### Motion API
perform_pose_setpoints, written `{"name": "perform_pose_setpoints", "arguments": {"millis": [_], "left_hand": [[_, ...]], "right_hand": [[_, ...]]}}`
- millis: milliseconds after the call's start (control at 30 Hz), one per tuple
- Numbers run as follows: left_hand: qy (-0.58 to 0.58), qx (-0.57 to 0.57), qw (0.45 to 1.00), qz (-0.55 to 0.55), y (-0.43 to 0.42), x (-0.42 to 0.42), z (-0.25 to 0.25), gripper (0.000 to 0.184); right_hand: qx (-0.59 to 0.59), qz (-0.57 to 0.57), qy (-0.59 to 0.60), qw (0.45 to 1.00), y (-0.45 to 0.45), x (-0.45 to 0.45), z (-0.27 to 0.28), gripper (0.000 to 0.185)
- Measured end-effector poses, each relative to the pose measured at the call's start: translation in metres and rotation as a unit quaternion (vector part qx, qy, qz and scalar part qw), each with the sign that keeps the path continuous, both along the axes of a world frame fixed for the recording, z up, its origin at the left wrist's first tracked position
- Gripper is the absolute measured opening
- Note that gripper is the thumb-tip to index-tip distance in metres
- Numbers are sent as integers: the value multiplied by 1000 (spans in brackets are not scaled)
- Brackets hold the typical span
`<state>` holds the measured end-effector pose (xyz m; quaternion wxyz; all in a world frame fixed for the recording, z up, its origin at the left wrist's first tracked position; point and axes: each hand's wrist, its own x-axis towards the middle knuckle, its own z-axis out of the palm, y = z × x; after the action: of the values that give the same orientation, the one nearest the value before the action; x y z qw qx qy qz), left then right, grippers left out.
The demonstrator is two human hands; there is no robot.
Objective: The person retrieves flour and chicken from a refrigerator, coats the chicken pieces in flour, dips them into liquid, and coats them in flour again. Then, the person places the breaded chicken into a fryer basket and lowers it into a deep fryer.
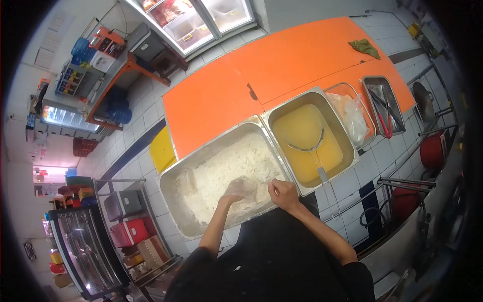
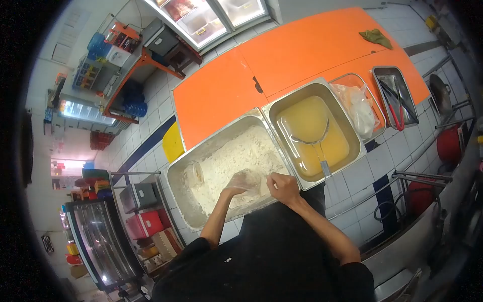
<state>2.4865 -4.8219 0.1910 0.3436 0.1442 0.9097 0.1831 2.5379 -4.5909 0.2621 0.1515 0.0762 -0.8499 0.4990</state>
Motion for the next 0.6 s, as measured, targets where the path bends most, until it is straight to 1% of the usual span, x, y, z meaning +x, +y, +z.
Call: {"name": "perform_pose_setpoints", "arguments": {"millis": [33, 67, 100, 133, 200, 233, 300, 333, 367, 400, 433, 500, 533, 600], "left_hand": [[0, 1, 1000, -5, 1, 3, 18, 50], [5, 91, 992, 89, 3, 6, 39, 49], [10, 180, 967, 180, 3, 5, 51, 48], [8, 180, 967, 181, 2, 3, 53, 48], [-49, 62, 979, 188, 2, -4, 57, 43], [-47, 63, 977, 197, 2, -6, 60, 43], [-26, 9, 995, 98, 10, -18, 64, 49], [-26, 12, 995, 96, 13, -23, 66, 49], [-46, 118, 981, 145, 16, -22, 67, 49], [-65, 220, 954, 194, 17, -22, 67, 50], [-66, 221, 954, 193, 19, -26, 60, 50], [25, 205, 967, 151, 27, -37, 30, 56], [27, 207, 966, 151, 36, -42, 17, 56], [41, 82, 994, 58, 55, -49, 6, 61]], "right_hand": [[1, -5, 0, 1000, 0, 1, -1, 29], [0, -2, -4, 1000, 1, 1, -3, 29], [0, 1, -7, 1000, 1, 0, -2, 29], [1, 1, -10, 1000, 1, 1, -2, 29], [7, 10, -12, 1000, 0, 0, 1, 29], [7, 19, -10, 1000, -2, 2, 1, 29], [22, 15, -2, 1000, -1, 0, 1, 29], [25, 12, -2, 1000, 1, -1, 0, 29], [22, 13, -10, 1000, 0, 0, 1, 29], [18, 15, -18, 1000, 0, 1, 2, 29], [19, 14, -18, 1000, 0, 2, 3, 29], [17, 12, -32, 999, -1, 1, 9, 28], [19, 12, -30, 999, -1, 1, 6, 28], [21, 7, -9, 1000, -2, 1, 1, 29]]}}
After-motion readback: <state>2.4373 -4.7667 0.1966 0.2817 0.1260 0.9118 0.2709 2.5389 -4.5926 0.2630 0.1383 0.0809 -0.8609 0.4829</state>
